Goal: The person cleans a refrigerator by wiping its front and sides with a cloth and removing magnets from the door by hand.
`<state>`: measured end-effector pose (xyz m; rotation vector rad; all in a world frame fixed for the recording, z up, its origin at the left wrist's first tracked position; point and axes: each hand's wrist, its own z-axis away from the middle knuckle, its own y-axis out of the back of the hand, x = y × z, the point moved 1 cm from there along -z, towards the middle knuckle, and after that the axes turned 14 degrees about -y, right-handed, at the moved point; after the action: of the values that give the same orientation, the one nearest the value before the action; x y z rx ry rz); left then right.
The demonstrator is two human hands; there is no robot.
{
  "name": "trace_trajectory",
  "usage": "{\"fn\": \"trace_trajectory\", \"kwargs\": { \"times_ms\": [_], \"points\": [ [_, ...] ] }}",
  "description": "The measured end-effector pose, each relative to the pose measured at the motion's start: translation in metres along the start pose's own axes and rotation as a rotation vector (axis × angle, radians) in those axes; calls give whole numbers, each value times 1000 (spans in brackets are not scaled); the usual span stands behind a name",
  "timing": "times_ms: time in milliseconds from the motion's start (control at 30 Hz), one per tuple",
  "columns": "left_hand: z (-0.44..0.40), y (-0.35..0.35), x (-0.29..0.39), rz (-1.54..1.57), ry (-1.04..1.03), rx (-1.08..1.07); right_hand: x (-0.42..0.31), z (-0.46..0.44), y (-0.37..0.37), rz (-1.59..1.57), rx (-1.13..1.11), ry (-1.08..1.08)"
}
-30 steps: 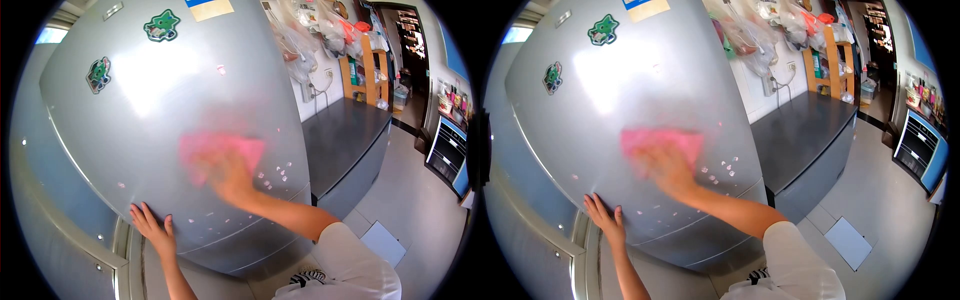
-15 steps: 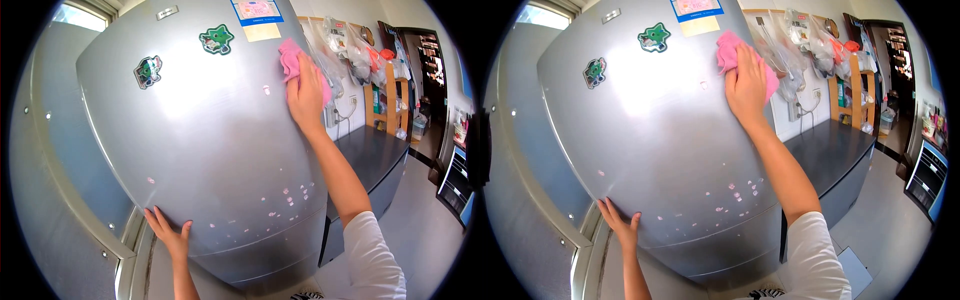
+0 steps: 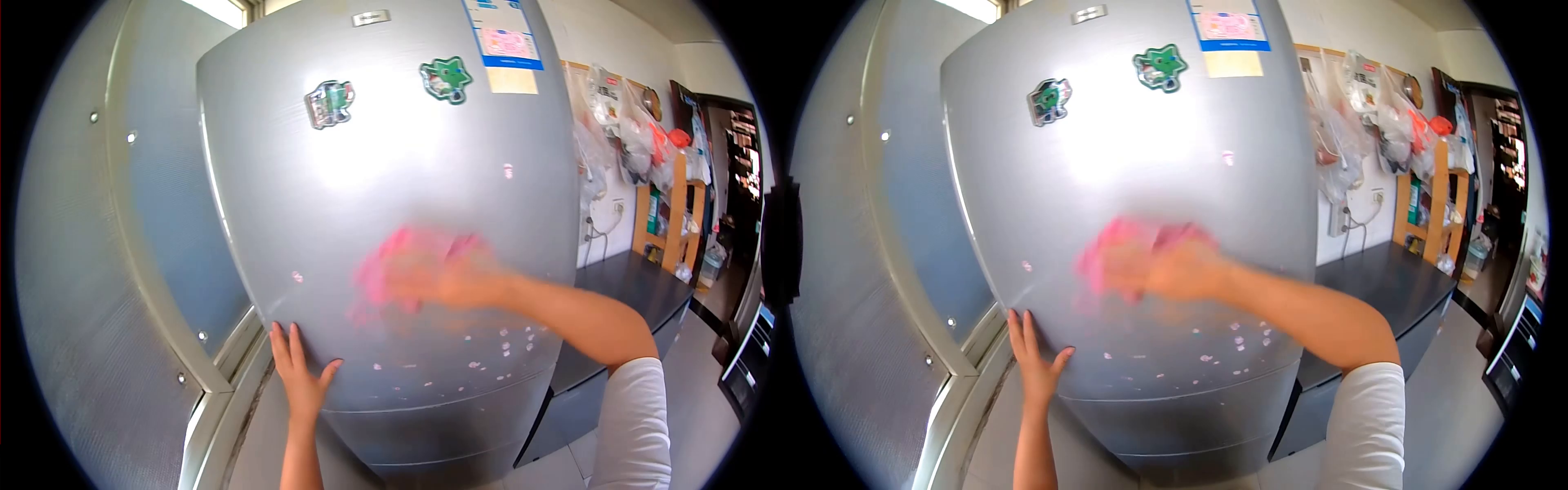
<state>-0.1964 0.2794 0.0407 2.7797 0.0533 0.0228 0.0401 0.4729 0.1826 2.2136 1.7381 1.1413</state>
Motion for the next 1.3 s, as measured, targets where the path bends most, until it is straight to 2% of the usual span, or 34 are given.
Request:
{"fn": "trace_trajectory", "kwargs": {
  "times_ms": [33,67,100,133,233,333,400,467,500,567,633,700,767,833,900,967,1033,1100,1133,1200,1267,1300],
  "points": [
    [1,1,-1,0,-21,-24,23,-15,16,16,114,-114],
    [1,1,0,-2,-24,-19,44,-33,41,198,346,-106],
    [1,1,1,-6,-9,-12,66,-42,47,328,484,-190],
    [1,0,1,-5,-1,-15,66,-54,62,443,552,-263],
    [1,1,2,9,28,-18,54,-74,52,442,617,-288],
    [0,2,4,27,46,-14,10,-67,-3,202,354,-148],
    [3,4,3,31,51,-7,-18,-34,-80,-121,48,-58],
    [7,7,1,20,24,-47,-65,-9,-75,213,-147,380],
    [11,9,0,13,33,-41,-68,-13,-74,210,-143,392],
    [20,12,1,62,37,-96,-69,-24,-72,-124,-375,275],
    [26,16,7,63,47,-108,-56,-52,-51,-20,-314,79],
    [32,16,13,132,89,-129,-24,-92,-44,-27,45,92],
    [39,15,18,135,85,-131,2,-133,-15,218,271,64],
    [44,17,21,163,73,-153,9,-151,-2,272,449,-87],
    [51,18,22,163,90,-163,3,-151,-10,237,463,-103],
    [57,18,22,171,133,-178,-18,-131,-37,302,383,-171],
    [60,19,20,174,135,-167,-42,-94,-71,167,129,-25],
    [63,21,18,177,144,-164,-74,-66,-84,159,-19,190],
    [63,21,17,179,126,-148,-76,-65,-86,155,-20,194],
    [65,22,15,175,128,-137,-84,-64,-90,-14,-199,348],
    [65,19,16,217,141,-150,-68,-100,-83,-71,-268,337],
    [66,18,15,216,160,-157,-53,-123,-81,-89,-101,291]
  ]
}}
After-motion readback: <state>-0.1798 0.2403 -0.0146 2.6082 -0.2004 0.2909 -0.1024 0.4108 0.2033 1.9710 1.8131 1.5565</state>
